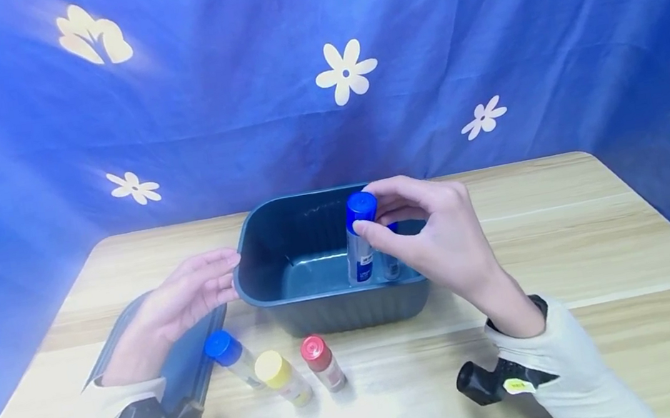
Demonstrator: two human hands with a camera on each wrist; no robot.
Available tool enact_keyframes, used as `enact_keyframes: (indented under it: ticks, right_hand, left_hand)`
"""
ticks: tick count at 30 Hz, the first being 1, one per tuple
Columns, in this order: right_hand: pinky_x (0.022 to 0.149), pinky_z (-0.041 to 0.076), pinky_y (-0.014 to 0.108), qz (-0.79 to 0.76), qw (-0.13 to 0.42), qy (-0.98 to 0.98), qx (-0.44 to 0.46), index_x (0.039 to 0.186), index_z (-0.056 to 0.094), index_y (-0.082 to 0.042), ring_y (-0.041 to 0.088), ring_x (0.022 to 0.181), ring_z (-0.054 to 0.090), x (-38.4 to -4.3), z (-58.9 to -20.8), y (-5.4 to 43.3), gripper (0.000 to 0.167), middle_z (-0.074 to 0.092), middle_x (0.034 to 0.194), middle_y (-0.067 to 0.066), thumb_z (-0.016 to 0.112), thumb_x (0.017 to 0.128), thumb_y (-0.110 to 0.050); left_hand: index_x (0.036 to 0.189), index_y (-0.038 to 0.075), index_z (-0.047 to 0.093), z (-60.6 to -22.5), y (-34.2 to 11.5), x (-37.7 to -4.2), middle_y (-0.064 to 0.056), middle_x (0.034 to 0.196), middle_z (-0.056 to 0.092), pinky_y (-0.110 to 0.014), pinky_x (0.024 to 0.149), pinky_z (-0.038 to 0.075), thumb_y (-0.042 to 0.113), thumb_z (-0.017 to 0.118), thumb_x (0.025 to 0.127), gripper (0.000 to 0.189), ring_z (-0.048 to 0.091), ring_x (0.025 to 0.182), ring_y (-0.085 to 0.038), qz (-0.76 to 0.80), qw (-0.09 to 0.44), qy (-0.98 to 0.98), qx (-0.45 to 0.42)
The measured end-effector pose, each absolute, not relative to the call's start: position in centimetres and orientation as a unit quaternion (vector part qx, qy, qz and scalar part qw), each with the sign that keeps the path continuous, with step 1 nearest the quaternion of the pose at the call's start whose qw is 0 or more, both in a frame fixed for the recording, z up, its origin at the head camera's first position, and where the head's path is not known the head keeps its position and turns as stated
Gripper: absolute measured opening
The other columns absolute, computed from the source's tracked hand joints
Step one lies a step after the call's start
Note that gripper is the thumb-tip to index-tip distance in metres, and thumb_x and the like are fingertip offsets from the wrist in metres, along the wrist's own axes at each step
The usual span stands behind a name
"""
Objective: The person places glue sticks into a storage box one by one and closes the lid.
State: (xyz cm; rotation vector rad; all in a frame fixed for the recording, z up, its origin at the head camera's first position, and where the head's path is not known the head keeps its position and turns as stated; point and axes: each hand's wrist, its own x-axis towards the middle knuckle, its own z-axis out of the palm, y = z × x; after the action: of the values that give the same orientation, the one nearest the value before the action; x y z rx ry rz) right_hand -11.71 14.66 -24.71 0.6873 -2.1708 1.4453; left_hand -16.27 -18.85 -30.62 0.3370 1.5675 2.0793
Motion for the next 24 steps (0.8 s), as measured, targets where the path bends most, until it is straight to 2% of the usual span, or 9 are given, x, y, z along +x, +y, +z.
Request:
enact_keyframes:
  ticks: [13,24]
  right_hand:
    - [0.076,0.056,0.022,0.498,0.225,-0.8,0.249,0.103,0.071,0.0,0.009,0.078,0.07,-12.5,-25.5,14.7,0.029,0.072,0.093,0.008,0.079,0.075,0.004]
    - [0.073,0.057,0.022,0.482,0.193,-0.821,0.237,0.101,0.071,-0.002,0.008,0.076,0.07,-13.0,-26.2,14.7,0.028,0.072,0.093,0.005,0.081,0.075,-0.001]
  left_hand:
    - [0.099,0.006,0.066,-30.6,-19.0,-16.3,-0.004,0.089,0.068,-0.029,0.081,0.057,0.002,0.045,0.101,0.022,0.068,0.082,-0.014,0.769,0.252,0.574,0.125]
    - [0.098,0.008,0.067,-30.7,-18.9,-16.3,-0.003,0.089,0.067,-0.028,0.08,0.057,0.002,0.045,0.101,0.023,0.067,0.08,-0.013,0.769,0.254,0.572,0.131]
